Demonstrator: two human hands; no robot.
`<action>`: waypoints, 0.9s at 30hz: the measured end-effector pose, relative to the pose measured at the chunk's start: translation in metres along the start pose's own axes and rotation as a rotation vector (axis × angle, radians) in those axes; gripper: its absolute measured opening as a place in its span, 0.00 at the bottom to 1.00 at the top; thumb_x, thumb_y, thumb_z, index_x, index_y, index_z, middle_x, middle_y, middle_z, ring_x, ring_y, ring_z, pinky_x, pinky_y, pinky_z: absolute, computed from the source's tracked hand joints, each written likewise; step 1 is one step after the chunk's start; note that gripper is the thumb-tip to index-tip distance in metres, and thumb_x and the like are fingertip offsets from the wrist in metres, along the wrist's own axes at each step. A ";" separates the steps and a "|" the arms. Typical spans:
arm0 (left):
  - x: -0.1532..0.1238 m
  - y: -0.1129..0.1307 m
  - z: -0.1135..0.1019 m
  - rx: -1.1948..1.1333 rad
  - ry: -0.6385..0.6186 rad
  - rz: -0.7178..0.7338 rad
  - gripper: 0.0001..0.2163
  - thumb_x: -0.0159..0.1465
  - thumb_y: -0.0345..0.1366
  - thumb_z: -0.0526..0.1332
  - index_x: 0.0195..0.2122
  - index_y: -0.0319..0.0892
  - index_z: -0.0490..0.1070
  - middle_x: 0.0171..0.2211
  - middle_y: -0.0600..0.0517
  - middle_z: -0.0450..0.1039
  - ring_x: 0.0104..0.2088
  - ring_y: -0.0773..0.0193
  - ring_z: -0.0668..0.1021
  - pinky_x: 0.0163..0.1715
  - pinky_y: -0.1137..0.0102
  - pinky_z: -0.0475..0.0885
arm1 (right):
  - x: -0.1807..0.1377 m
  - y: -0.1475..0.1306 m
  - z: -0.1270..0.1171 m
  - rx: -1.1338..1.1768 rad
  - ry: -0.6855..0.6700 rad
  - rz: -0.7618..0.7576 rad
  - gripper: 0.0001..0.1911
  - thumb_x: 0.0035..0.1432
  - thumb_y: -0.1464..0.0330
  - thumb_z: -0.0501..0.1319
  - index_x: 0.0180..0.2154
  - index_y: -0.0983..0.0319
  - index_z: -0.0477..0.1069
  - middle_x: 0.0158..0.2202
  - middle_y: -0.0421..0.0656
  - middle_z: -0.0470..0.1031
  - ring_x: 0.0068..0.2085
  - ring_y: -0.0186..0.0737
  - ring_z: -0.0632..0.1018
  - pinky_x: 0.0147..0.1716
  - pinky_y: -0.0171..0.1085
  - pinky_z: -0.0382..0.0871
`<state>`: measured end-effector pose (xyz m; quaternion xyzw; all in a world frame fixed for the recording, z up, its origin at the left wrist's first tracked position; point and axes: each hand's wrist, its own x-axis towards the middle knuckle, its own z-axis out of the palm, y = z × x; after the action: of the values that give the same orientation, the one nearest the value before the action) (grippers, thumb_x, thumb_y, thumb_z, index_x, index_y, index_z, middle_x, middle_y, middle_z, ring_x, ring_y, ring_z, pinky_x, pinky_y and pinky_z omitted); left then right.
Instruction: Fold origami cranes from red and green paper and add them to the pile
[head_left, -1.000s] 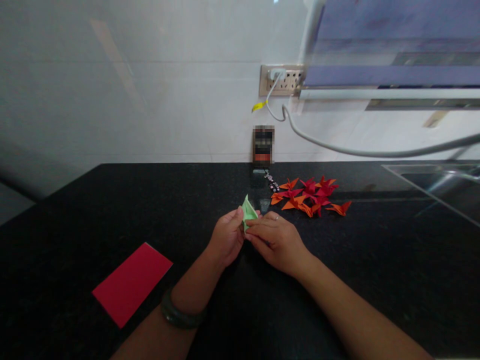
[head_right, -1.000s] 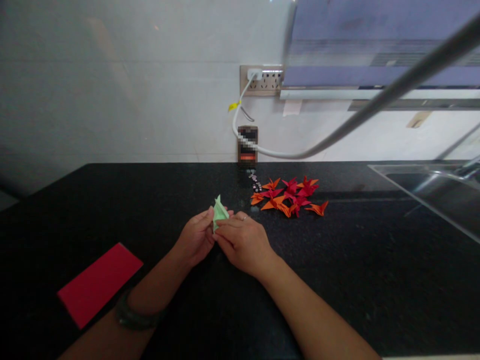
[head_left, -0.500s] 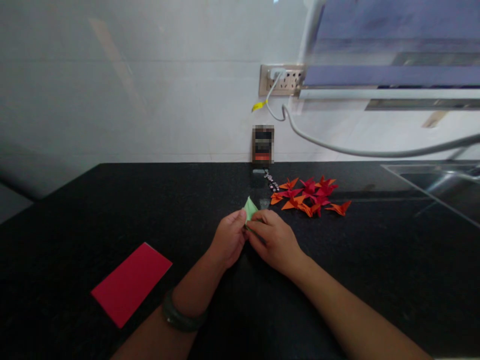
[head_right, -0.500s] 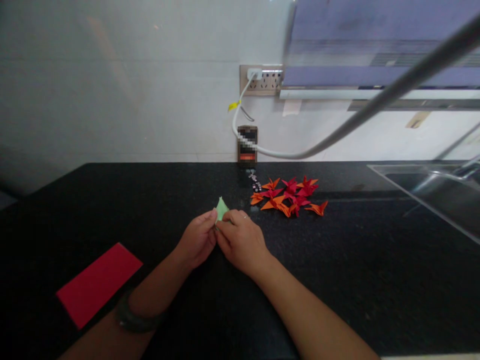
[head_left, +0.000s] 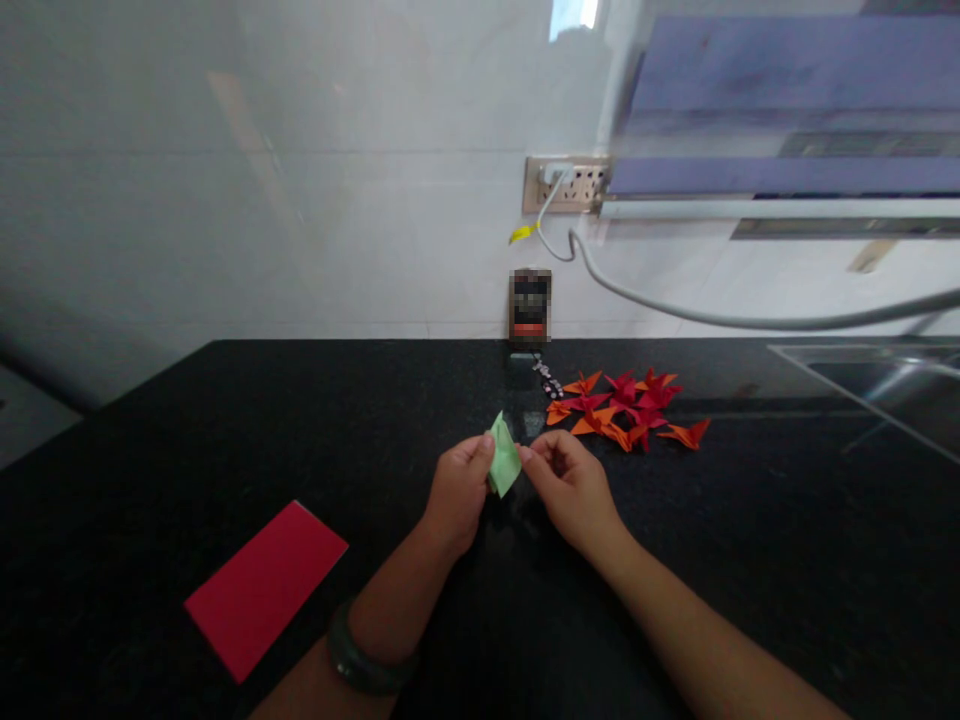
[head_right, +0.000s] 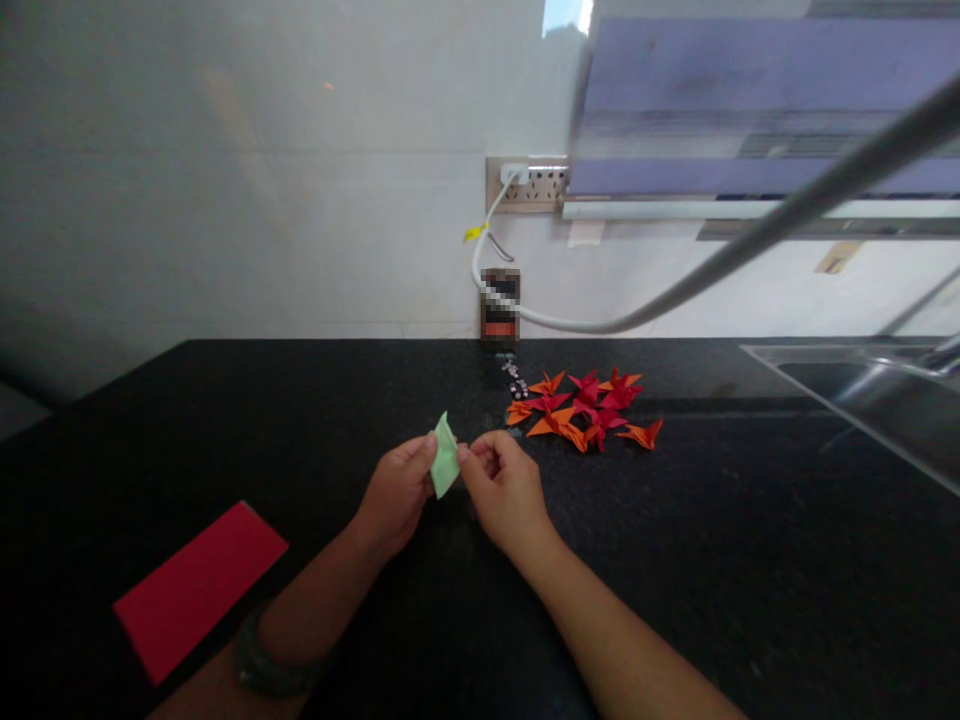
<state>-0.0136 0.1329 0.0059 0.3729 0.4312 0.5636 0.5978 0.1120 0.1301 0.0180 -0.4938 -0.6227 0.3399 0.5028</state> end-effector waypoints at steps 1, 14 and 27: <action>0.000 -0.001 0.000 0.032 -0.007 0.012 0.15 0.56 0.45 0.58 0.32 0.36 0.72 0.21 0.53 0.70 0.20 0.69 0.69 0.23 0.73 0.63 | 0.002 0.001 0.001 0.092 -0.033 0.118 0.10 0.50 0.62 0.58 0.25 0.62 0.65 0.19 0.36 0.63 0.18 0.29 0.64 0.16 0.30 0.60; -0.002 0.000 0.001 0.380 0.040 0.137 0.14 0.57 0.43 0.54 0.30 0.36 0.71 0.21 0.54 0.69 0.21 0.68 0.68 0.21 0.75 0.62 | 0.001 0.004 0.011 0.466 -0.086 0.362 0.15 0.39 0.64 0.66 0.30 0.65 0.69 0.22 0.38 0.71 0.21 0.30 0.70 0.19 0.30 0.64; -0.004 -0.003 0.001 0.660 0.022 0.222 0.14 0.57 0.41 0.54 0.28 0.38 0.74 0.21 0.53 0.72 0.25 0.63 0.73 0.26 0.72 0.66 | 0.003 0.018 0.014 0.026 0.017 0.153 0.09 0.47 0.71 0.53 0.33 0.63 0.68 0.22 0.38 0.68 0.21 0.31 0.67 0.20 0.31 0.62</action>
<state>-0.0121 0.1286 0.0039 0.5847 0.5533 0.4595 0.3753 0.1034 0.1394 -0.0014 -0.5363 -0.5744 0.3814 0.4868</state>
